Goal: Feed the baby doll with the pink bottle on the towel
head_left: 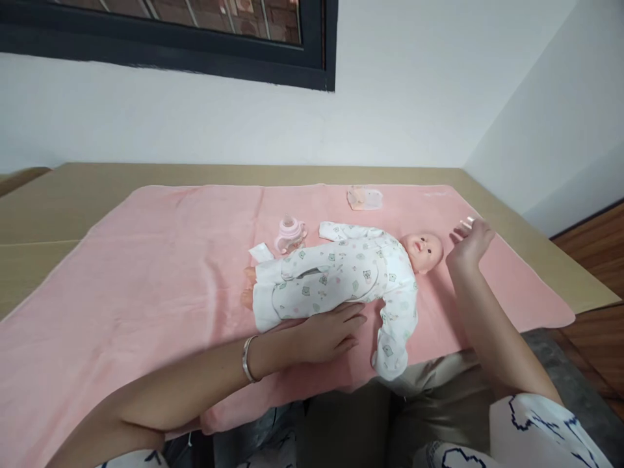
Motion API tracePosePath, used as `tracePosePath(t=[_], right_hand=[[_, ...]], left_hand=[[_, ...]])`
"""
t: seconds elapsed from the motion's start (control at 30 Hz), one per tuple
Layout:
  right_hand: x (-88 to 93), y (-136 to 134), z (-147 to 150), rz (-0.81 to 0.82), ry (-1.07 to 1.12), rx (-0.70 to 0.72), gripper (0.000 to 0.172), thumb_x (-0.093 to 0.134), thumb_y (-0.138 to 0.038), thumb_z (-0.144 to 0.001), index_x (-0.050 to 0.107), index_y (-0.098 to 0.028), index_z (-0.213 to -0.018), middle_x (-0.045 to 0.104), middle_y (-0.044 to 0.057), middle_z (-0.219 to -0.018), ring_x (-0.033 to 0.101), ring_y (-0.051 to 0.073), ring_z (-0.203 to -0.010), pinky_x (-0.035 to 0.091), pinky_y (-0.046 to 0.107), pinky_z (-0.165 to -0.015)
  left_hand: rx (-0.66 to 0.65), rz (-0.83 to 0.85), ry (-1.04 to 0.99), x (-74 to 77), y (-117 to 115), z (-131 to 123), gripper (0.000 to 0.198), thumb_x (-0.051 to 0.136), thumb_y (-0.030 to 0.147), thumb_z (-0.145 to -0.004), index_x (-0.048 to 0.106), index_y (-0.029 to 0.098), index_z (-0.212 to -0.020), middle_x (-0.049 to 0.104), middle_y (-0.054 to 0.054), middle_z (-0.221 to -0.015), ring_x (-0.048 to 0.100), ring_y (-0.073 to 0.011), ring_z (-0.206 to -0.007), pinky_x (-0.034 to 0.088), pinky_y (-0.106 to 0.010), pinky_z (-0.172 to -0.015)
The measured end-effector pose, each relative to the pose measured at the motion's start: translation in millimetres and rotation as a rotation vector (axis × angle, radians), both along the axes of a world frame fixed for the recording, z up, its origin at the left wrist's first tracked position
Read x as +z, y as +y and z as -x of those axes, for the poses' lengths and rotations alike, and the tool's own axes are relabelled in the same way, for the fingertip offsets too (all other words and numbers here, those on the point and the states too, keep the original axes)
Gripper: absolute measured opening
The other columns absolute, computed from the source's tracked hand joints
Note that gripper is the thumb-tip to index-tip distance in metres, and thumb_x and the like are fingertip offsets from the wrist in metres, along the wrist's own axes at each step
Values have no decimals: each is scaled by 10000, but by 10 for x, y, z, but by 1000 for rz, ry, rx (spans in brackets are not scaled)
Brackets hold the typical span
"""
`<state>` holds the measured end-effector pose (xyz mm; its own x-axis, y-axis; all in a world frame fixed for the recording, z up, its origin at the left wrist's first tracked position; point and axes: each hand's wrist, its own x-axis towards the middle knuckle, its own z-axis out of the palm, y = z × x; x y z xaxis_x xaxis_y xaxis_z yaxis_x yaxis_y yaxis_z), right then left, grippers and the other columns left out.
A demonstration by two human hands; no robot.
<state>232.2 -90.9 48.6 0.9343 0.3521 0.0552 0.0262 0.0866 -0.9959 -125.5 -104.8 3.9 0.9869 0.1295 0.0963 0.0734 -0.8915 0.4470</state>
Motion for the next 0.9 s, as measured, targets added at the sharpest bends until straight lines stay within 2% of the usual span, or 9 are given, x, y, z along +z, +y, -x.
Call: tracePosePath(t=[0.07,0.17,0.27,0.3,0.37,0.53,0.63,0.8,0.9], right_hand=[[232,55,220,-83,-308,104,468,410,-430,-840,340,-218,-1252,466,106,-1338,585,146,-1069,525,285,-921],[458,248,734,36,-608,439,554,488,-507,-871,393,-222,-1336,507,109,-1301,565,175,-1105,512,304,-941],[528,536,1315,203,-874,828,604,580,-494,-839,453,-173,-1335,546,129,-1277,580,203,-1009,520,366,-904],[542,633,1495,258,-980,942,581,580,-458,-851,467,-169,-1342,542,127,-1300,573,220,-1062,502,398,-965],[585,814,1814,328,-1150,1071,554,558,-441,-884,477,-185,-1369,523,117,-1341,537,258,-1176,471,443,-1021],[745,1186,2338,494,-1273,1177,563,517,-471,-923,448,-225,-1425,531,98,-1346,545,274,-1202,474,450,-977],[729,1339,2496,617,-1364,1232,573,539,-488,-897,475,-226,-1403,569,89,-1296,571,274,-1143,471,405,-928],[601,1436,2608,788,-1457,1252,539,526,-387,-810,513,-241,-1328,632,65,-1101,609,216,-848,417,291,-631],[598,1469,2641,880,-1412,1298,515,626,-314,-700,573,-182,-1195,642,67,-1056,604,188,-781,383,260,-545]], left_hand=[[20,-30,-8,-62,10,42,390,428,242,-1006,468,135,-1379,445,-152,-1508,388,-278,-1434,417,-403,-1141],[-1,-69,-27,-99,-19,77,455,397,265,-1029,403,135,-1465,376,-152,-1570,273,-291,-1503,252,-440,-1250],[-25,-89,-29,-97,-42,87,518,421,297,-1026,362,119,-1509,388,-152,-1569,264,-304,-1509,220,-440,-1266],[-29,-94,-25,-100,-43,88,535,444,308,-1017,367,115,-1510,412,-148,-1557,283,-312,-1501,234,-441,-1263],[-37,-104,-20,-121,-40,90,566,495,345,-993,400,104,-1496,456,-145,-1527,322,-330,-1483,274,-433,-1251],[-26,-135,-33,-268,-33,89,581,502,411,-985,456,72,-1455,452,-177,-1521,329,-360,-1473,318,-442,-1229],[-1,-133,-53,-360,-40,85,584,452,439,-1001,446,80,-1462,414,-192,-1542,321,-367,-1475,350,-455,-1205],[-5,-114,-67,-442,-34,73,582,460,447,-991,470,95,-1454,449,-187,-1520,324,-350,-1479,353,-415,-1205],[11,-101,-56,-473,-32,65,584,459,455,-988,458,118,-1466,409,-181,-1551,316,-345,-1484,369,-427,-1195]])
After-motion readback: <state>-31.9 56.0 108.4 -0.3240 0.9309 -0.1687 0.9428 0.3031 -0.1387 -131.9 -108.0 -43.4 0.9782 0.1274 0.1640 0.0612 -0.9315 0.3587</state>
